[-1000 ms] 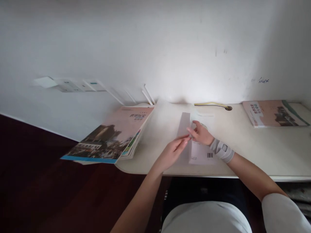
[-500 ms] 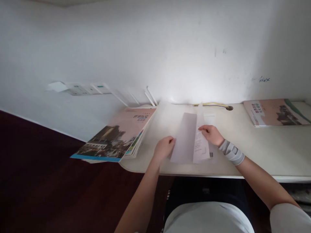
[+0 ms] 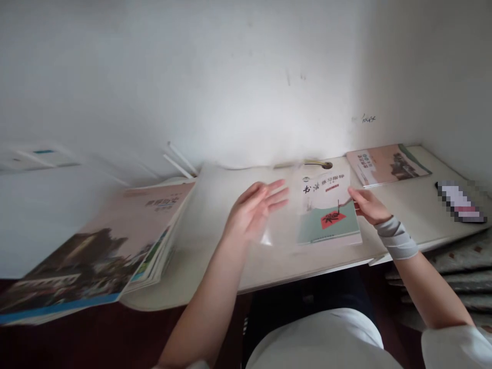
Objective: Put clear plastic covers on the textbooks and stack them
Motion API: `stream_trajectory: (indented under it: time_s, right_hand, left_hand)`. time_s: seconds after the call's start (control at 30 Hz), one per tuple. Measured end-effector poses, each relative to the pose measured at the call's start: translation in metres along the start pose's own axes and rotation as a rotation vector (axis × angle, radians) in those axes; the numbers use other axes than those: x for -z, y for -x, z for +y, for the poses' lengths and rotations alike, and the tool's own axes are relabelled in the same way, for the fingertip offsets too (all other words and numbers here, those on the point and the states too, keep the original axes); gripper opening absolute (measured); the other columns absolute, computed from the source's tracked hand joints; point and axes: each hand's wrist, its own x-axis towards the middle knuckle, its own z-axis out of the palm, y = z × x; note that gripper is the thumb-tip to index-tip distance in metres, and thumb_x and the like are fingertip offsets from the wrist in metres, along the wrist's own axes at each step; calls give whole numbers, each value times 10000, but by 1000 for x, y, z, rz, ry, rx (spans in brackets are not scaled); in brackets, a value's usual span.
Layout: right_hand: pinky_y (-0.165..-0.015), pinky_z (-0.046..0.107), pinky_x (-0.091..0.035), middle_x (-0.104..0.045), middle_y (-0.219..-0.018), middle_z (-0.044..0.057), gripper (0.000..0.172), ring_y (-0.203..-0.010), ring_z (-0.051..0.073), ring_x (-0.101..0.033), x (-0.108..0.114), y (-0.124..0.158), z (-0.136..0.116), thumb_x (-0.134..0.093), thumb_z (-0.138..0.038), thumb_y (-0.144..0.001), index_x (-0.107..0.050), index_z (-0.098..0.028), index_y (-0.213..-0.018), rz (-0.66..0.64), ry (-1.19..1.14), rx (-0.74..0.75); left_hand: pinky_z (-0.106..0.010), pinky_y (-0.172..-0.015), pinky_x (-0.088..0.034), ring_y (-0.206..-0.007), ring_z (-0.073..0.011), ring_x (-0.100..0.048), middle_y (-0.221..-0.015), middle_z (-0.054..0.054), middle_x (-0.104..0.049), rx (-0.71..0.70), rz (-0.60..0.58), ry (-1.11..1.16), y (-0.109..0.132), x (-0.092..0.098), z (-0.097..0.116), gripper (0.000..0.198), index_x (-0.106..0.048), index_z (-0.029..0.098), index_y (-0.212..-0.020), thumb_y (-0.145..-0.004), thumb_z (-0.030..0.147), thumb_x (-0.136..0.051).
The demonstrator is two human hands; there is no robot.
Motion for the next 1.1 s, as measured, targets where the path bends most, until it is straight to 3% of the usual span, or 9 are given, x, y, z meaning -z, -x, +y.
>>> stream_trajectory:
  time_s: [0.17, 0.27, 0.33, 0.4, 0.47, 0.57, 0.67, 0.8, 1.1]
  right_hand:
    - [-700, 368, -549, -709, -915, 72, 264, -806, 221, -668, 12, 1, 46, -582, -326, -753, -601, -179, -971, -35, -144, -145]
    - [-734, 380, -527, -694, -918, 81, 392, -802, 220, -661, 16, 5, 50, -529, -245, -765, -524, -170, -1150, 104, 218, -106]
    - [-766, 423, -502, -662, -1015, 125, 522, -875, 260, -640, 13, 10, 38, -523, -242, -776, -433, -165, -1285, 233, 610, -39]
    - [-815, 472, -470, -563, -1206, 184, 544, -1025, 319, -574, -1, 14, 19, -495, -269, -815, -393, -169, -1340, 313, 928, 88]
    - [-886, 491, -432, -459, -1330, 205, 475, -1158, 345, -480, -27, 13, -1, -430, -294, -868, -431, -160, -1324, 232, 1064, 229]
    - [-1038, 532, -278, -372, -1412, 195, 454, -1296, 330, -336, -82, -2, -22, -382, -298, -903, -445, -132, -1321, -122, 1083, 384]
    - [-1033, 583, -255, -304, -1460, 164, 470, -1332, 325, -282, -128, -23, -22, -394, -343, -895, -438, -154, -1322, -208, 1081, 392]
    - [-1057, 602, -195, -273, -1481, 119, 497, -1355, 309, -239, -150, -37, -5, -363, -329, -883, -395, -182, -1357, -179, 1094, 364]
    - [-1081, 553, -157, -267, -1483, 116, 522, -1354, 298, -244, -143, -32, 2, -343, -311, -876, -373, -156, -1374, -158, 1084, 402]
  left_hand:
    - [-428, -783, -535, -737, -204, -679, -904, -22, -690, 61, 385, -216, 51, 97, -11, 235, -513, 206, -749, -691, 387, -651]
    - [-458, -817, -519, -766, -242, -664, -716, -19, -648, 164, 546, -708, 83, 151, -7, 220, -527, 210, -690, -689, 420, -593]
    - [-518, -889, -461, -952, -318, -615, -817, -90, -654, 150, 652, -1216, 95, 166, -4, 164, -553, 196, -740, -694, 354, -555]
    - [-539, -949, -402, -1130, -358, -513, -1041, -176, -622, 7, 702, -1590, 97, 158, -8, 248, -577, 154, -913, -734, 307, -498]
    - [-502, -994, -374, -1223, -329, -442, -1231, -200, -538, -169, 607, -1722, 90, 129, -24, 362, -539, 126, -1104, -820, 308, -408]
    - [-472, -1033, -343, -1261, -274, -419, -1320, -153, -503, -253, 168, -1725, 73, 67, -67, 395, -528, 148, -1185, -892, 300, -311]
    - [-518, -1068, -255, -1341, -294, -289, -1424, -162, -373, -140, -74, -1770, 60, 23, -109, 479, -459, 109, -1292, -914, 352, -295]
    - [-530, -1075, -212, -1355, -314, -246, -1451, -147, -325, -5, -53, -1798, 56, 19, -134, 542, -371, 113, -1371, -918, 398, -278]
    - [-522, -1071, -217, -1341, -346, -259, -1447, -142, -333, -41, -27, -1828, 59, 26, -131, 552, -367, 96, -1378, -915, 385, -280]
